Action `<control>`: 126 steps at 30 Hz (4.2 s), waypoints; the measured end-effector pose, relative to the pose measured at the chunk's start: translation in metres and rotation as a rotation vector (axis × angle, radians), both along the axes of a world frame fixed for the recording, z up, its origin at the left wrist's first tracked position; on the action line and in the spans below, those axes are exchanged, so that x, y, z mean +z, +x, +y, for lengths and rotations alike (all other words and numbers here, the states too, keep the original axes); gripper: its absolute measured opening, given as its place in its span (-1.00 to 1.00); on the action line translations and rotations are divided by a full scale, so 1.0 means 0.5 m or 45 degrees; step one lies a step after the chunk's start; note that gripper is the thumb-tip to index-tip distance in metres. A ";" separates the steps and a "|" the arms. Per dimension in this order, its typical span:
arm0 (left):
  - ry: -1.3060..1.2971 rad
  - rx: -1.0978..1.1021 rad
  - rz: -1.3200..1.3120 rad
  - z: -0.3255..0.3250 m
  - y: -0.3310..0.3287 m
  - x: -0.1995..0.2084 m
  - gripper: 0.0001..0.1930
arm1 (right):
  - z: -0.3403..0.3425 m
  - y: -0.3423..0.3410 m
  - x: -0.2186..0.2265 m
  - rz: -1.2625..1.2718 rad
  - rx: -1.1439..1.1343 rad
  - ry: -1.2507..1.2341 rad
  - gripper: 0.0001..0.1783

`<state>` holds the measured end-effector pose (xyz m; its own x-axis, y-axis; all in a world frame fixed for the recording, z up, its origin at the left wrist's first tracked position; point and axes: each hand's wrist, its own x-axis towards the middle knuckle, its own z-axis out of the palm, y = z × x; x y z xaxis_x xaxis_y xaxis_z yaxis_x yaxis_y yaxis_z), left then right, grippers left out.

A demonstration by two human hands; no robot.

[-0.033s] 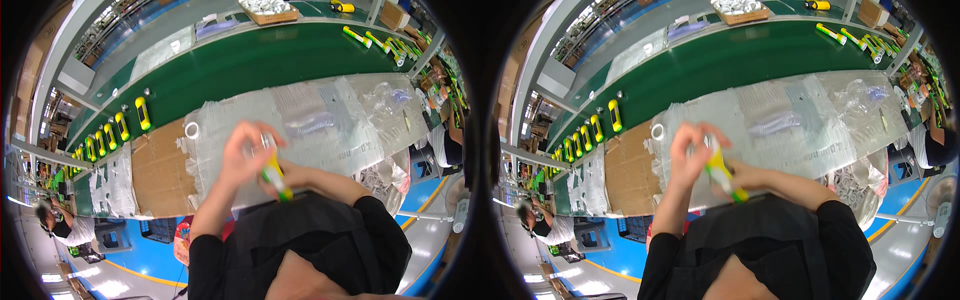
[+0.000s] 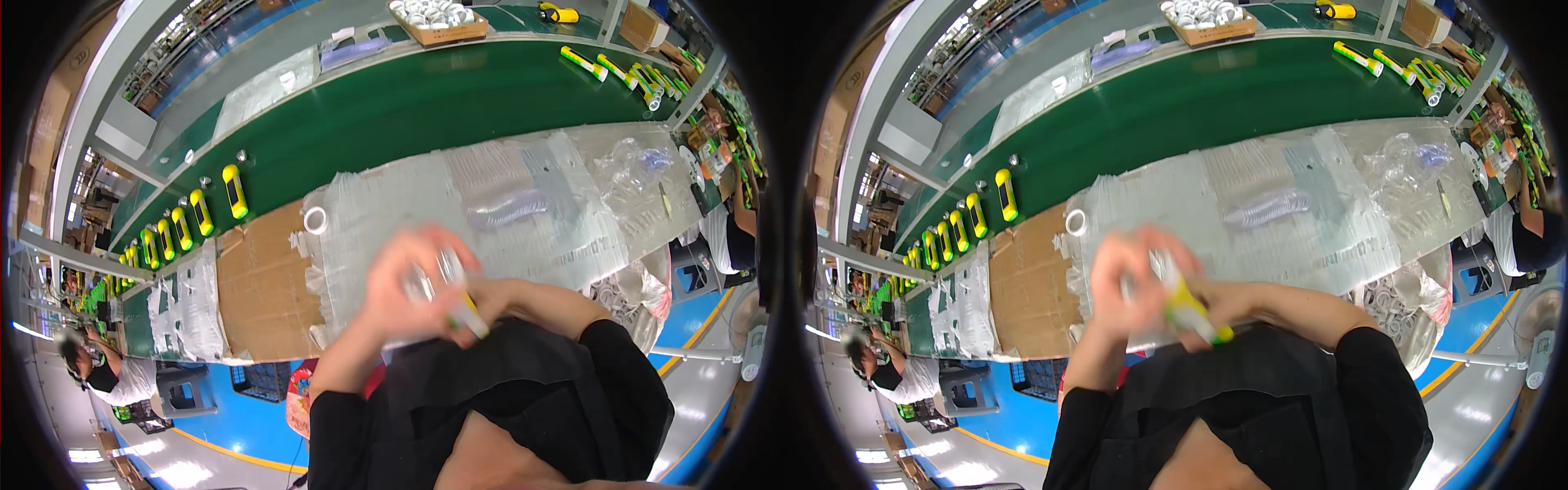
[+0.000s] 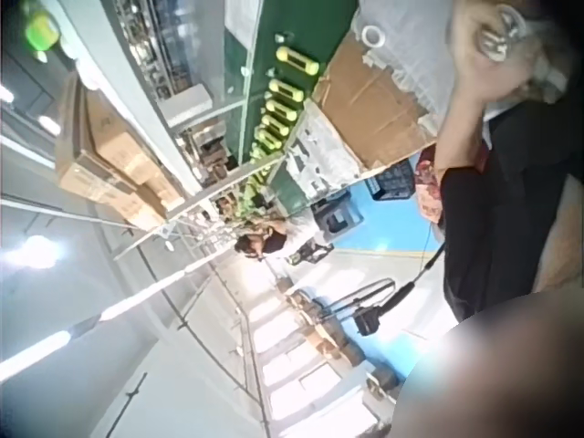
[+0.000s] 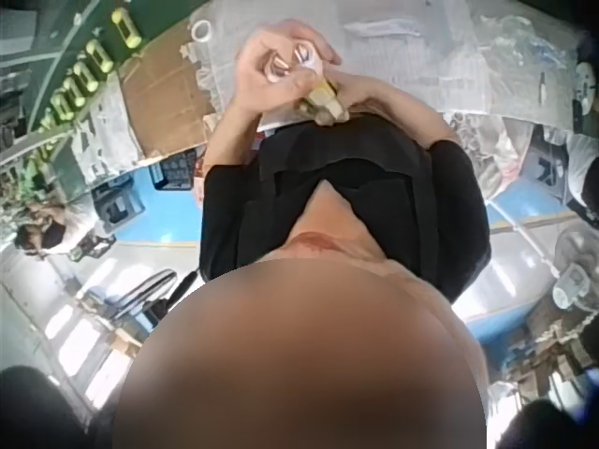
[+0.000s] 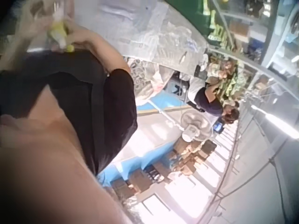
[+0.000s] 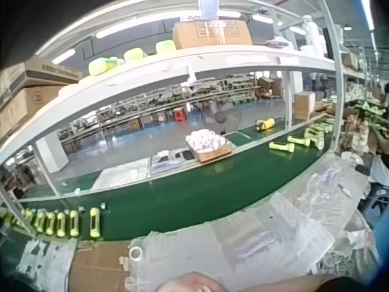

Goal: Assembling and inspecting flashlight components on a factory production line.

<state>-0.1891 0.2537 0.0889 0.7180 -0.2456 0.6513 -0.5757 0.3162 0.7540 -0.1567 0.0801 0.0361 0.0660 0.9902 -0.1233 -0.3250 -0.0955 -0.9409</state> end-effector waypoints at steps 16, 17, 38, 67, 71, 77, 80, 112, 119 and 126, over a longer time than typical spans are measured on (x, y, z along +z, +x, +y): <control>1.520 2.037 0.169 0.574 0.331 -0.201 -0.27 | -0.159 0.694 0.024 -2.700 -0.919 -0.729 -0.46; 1.767 2.070 0.550 0.623 0.337 -0.208 -0.26 | -0.228 0.740 -0.004 -2.795 -0.845 -0.936 -0.39; 0.360 0.749 0.538 0.144 0.132 -0.132 -0.35 | 0.024 0.273 0.020 -0.548 -1.166 -0.157 -0.39; 0.907 0.435 -0.462 0.028 -0.011 -0.045 -0.42 | 0.031 -0.073 0.029 -0.017 -0.983 0.152 -0.54; 0.831 0.571 -0.172 -0.029 0.017 -0.069 -0.53 | -0.011 -0.061 0.007 0.195 -1.109 0.261 -0.57; 1.144 0.748 -0.079 -0.054 0.146 -0.205 -0.39 | -0.088 -0.055 0.008 0.050 -1.459 0.259 -0.48; 1.108 0.676 -0.076 -0.069 0.168 -0.235 -0.42 | -0.117 -0.056 0.002 0.071 -1.474 0.252 -0.46; 0.614 0.730 -0.294 0.042 -0.005 -0.103 -0.67 | 0.067 -0.002 0.018 0.040 -0.813 0.300 -0.66; 0.741 1.393 -0.038 0.195 0.069 -0.109 -0.67 | 0.090 0.072 0.035 -0.235 -0.943 0.531 -0.68; 0.557 0.919 -0.038 0.129 0.026 -0.089 -0.68 | 0.095 0.066 -0.004 -0.269 -0.955 0.419 -0.59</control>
